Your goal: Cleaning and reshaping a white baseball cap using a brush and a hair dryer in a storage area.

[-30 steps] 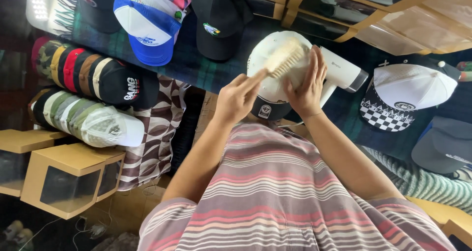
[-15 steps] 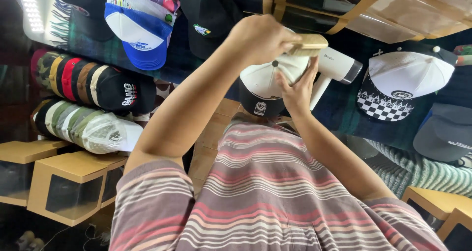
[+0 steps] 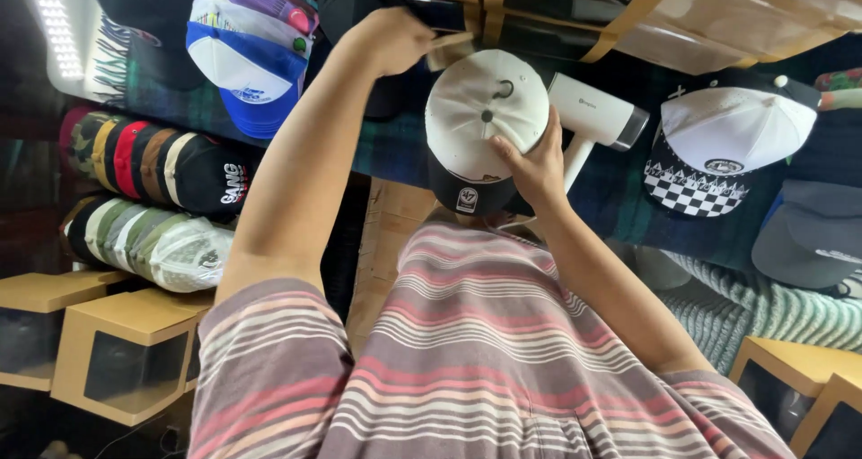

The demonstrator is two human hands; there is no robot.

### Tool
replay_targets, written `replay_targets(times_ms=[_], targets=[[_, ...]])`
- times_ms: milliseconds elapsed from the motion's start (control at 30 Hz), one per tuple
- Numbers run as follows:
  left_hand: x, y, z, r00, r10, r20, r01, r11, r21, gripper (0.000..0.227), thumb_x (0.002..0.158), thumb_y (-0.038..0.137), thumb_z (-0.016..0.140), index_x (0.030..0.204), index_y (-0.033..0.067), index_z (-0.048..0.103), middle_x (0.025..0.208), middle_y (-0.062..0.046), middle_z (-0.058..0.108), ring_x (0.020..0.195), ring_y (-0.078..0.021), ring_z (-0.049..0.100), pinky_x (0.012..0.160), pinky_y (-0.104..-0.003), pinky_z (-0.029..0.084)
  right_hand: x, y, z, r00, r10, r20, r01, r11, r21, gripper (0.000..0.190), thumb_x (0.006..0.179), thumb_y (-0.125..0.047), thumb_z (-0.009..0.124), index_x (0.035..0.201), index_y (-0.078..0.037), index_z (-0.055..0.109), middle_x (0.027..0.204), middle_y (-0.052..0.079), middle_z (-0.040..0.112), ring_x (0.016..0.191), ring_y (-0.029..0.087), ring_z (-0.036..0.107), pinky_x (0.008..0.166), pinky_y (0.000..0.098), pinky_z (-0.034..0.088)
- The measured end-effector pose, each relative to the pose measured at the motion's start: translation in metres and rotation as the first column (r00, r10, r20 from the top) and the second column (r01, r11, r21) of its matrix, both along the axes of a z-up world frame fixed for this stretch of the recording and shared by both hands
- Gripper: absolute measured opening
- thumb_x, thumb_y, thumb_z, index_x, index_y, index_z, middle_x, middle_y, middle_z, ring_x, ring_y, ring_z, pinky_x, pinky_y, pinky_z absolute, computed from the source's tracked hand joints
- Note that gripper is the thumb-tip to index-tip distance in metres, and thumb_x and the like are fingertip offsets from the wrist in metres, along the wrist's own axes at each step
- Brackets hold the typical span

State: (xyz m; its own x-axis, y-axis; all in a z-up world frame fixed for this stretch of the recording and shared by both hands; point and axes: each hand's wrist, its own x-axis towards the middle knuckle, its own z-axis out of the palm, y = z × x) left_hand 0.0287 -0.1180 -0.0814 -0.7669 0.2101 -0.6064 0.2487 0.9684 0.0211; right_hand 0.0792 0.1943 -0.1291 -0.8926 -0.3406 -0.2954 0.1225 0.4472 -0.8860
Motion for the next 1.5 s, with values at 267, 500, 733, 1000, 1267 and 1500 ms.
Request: replay_targets(times_ms=[267, 500, 733, 1000, 1267, 1500], targets=[[0.146, 0.046, 0.025, 0.479, 0.873, -0.088, -0.260, 0.237, 0.936, 0.029, 0.106, 0.014, 0.060, 0.132, 0.0068, 0.070, 0.076, -0.016, 0.072, 0.069, -0.0214, 0.071, 0.066, -0.037, 0.057, -0.003, 0.002, -0.011, 0.998, 0.054, -0.023, -0.052, 0.994, 0.092, 0.121, 0.082, -0.067, 0.084, 0.163, -0.004, 0.017, 0.165, 0.025, 0.024, 0.145, 0.057, 0.033, 0.115, 0.0703, 0.034], [0.217, 0.089, -0.082, 0.037, 0.945, 0.325, -0.790, -0.172, 0.589, 0.045, 0.101, 0.040, 0.049, 0.140, 0.0248, 0.065, 0.130, -0.003, 0.073, 0.124, -0.0186, 0.065, 0.097, -0.029, 0.048, -0.038, -0.023, 0.015, 0.564, 0.250, -0.787, -0.271, 0.956, 0.109, 0.094, 0.104, -0.024, 0.080, 0.167, -0.012, 0.011, 0.172, 0.019, 0.015, 0.162, 0.039, 0.019, 0.134, 0.0625, 0.020], [0.220, 0.145, -0.042, 0.087, 0.974, 0.211, -0.208, -0.190, 0.960, 0.036, 0.105, 0.017, 0.057, 0.141, 0.0141, 0.062, 0.140, -0.007, 0.067, 0.129, -0.0131, 0.062, 0.104, -0.024, 0.050, -0.084, -0.068, 0.017, 0.562, 0.591, -0.578, -0.507, 0.799, 0.324, 0.029, 0.097, -0.013, 0.050, 0.122, -0.007, 0.063, 0.133, 0.013, 0.063, 0.123, 0.036, 0.054, 0.100, 0.0520, 0.040], [0.251, 0.139, -0.107, -0.018, 0.964, 0.266, -0.841, -0.159, 0.518, 0.052, 0.100, 0.054, 0.035, 0.150, 0.0469, 0.046, 0.129, -0.014, 0.071, 0.116, -0.0422, 0.065, 0.101, -0.047, 0.048, -0.075, -0.063, 0.019, 0.589, 0.571, -0.572, -0.416, 0.821, 0.391, 0.029, 0.106, -0.015, 0.045, 0.128, -0.011, 0.063, 0.136, 0.009, 0.065, 0.122, 0.036, 0.056, 0.092, 0.0539, 0.046], [0.220, 0.143, -0.065, 0.021, 0.998, 0.066, -0.277, -0.058, 0.959, 0.040, 0.108, 0.031, 0.054, 0.148, 0.0324, 0.052, 0.139, -0.001, 0.070, 0.120, -0.0150, 0.072, 0.097, -0.027, 0.058, -0.078, -0.065, 0.016, 0.542, 0.525, -0.656, -0.387, 0.849, 0.360, 0.030, 0.103, -0.011, 0.048, 0.126, -0.010, 0.067, 0.129, 0.010, 0.070, 0.115, 0.036, 0.061, 0.088, 0.0514, 0.049], [0.219, 0.134, -0.054, -0.080, 0.918, 0.390, -0.564, -0.364, 0.741, 0.050, 0.101, 0.045, 0.042, 0.149, 0.0352, 0.051, 0.136, -0.005, 0.072, 0.107, -0.0242, 0.072, 0.093, -0.035, 0.053, -0.078, -0.066, 0.018, 0.513, 0.521, -0.682, -0.407, 0.848, 0.341, 0.027, 0.101, -0.007, 0.052, 0.122, -0.010, 0.069, 0.123, 0.009, 0.073, 0.108, 0.035, 0.065, 0.080, 0.0502, 0.051]])
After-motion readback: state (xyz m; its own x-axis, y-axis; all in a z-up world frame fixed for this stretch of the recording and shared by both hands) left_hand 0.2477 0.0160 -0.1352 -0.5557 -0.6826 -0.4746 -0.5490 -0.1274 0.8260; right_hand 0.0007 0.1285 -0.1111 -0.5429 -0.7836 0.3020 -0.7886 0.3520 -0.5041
